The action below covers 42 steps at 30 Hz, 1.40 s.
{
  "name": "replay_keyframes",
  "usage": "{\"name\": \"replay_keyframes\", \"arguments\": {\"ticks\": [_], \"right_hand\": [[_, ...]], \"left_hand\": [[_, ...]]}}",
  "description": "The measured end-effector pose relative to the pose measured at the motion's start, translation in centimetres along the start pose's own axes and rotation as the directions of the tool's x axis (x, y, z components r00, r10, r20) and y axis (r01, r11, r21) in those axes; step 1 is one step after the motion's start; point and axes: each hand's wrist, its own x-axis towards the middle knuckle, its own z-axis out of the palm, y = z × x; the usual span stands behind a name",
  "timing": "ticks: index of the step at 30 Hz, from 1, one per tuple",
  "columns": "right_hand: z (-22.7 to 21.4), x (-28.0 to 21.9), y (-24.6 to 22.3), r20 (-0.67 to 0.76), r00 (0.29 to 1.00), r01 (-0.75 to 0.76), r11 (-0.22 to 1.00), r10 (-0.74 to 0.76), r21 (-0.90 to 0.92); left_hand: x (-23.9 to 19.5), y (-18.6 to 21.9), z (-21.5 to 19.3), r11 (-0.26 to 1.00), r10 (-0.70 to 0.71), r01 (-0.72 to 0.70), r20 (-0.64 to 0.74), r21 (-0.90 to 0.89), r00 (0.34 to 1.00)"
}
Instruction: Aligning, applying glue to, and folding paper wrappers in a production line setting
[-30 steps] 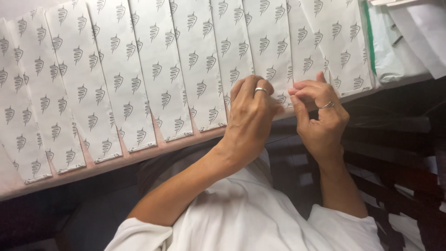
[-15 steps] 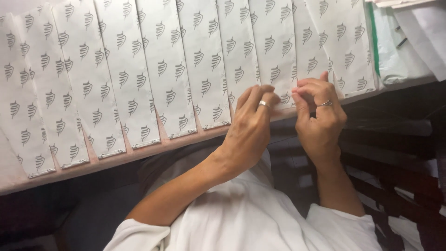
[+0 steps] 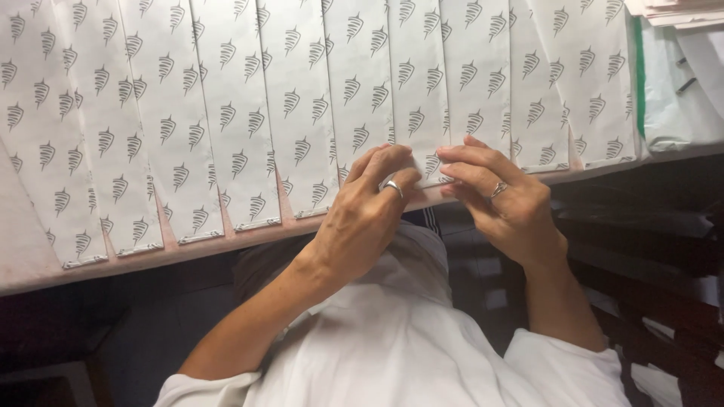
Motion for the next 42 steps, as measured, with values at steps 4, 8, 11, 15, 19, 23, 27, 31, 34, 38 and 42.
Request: {"name": "replay_keyframes", "arguments": {"ticks": [4, 8, 11, 15, 19, 23, 27, 31, 34, 38, 42], "right_hand": [[0.0, 0.1, -0.1, 0.014, 0.999, -0.029, 1.000, 0.029, -0.009], [0.0, 0.2, 0.0, 0.009, 1.000, -0.022, 1.000, 0.022, -0.021], [0.0, 0.0, 0.4, 0.001, 1.000, 0.003, 1.000, -0.002, -0.028], [0.1, -0.1, 0.5, -0.005, 1.000, 0.011, 1.000, -0.011, -0.026], [-0.1, -0.1, 0.6, 0.006, 1.000, 0.028, 0.998, -0.028, -0.057], [0.1, -0.6, 0.6, 0.001, 0.999, 0.043, 0.997, -0.043, -0.063], [0.0, -1.2, 0.2, 0.013, 0.998, 0.056, 0.995, -0.055, -0.081], [0.2, -1.4, 0.2, 0.007, 0.999, 0.046, 0.995, -0.046, -0.093], [0.5, -1.3, 0.0, -0.014, 0.999, -0.044, 0.998, 0.043, -0.054], [0.8, -1.0, -0.3, -0.020, 0.994, -0.108, 0.994, 0.108, -0.010], [0.7, -0.7, -0.4, -0.031, 0.988, -0.149, 0.989, 0.149, 0.011]], "left_hand": [[0.5, 0.0, -0.6, 1.000, 0.027, -0.027, 0.023, 0.016, 0.999], [0.5, -0.4, -0.6, 0.997, 0.070, -0.072, 0.039, 0.028, 0.997], [0.7, -0.3, -0.8, 0.997, 0.080, -0.081, 0.024, 0.017, 0.996], [0.8, -0.1, -1.1, 0.993, 0.113, -0.115, 0.043, 0.038, 0.993], [0.3, -0.4, -0.7, 0.994, 0.097, -0.099, 0.026, 0.040, 0.995], [-0.1, 0.2, -0.3, 0.994, 0.088, -0.088, -0.001, 0.060, 0.996], [-1.0, 0.8, 0.4, 0.997, 0.049, -0.048, -0.026, 0.059, 0.998], [-1.2, 1.4, 0.6, 0.999, -0.010, 0.013, -0.072, 0.042, 0.997], [-0.8, 1.7, 0.6, 0.996, -0.072, 0.075, -0.075, 0.037, 0.995], [-0.5, 1.7, 1.2, 0.982, -0.188, 0.188, -0.051, -0.011, 0.981], [-0.3, 1.3, 1.7, 0.963, -0.268, 0.265, -0.047, -0.055, 0.962]]}}
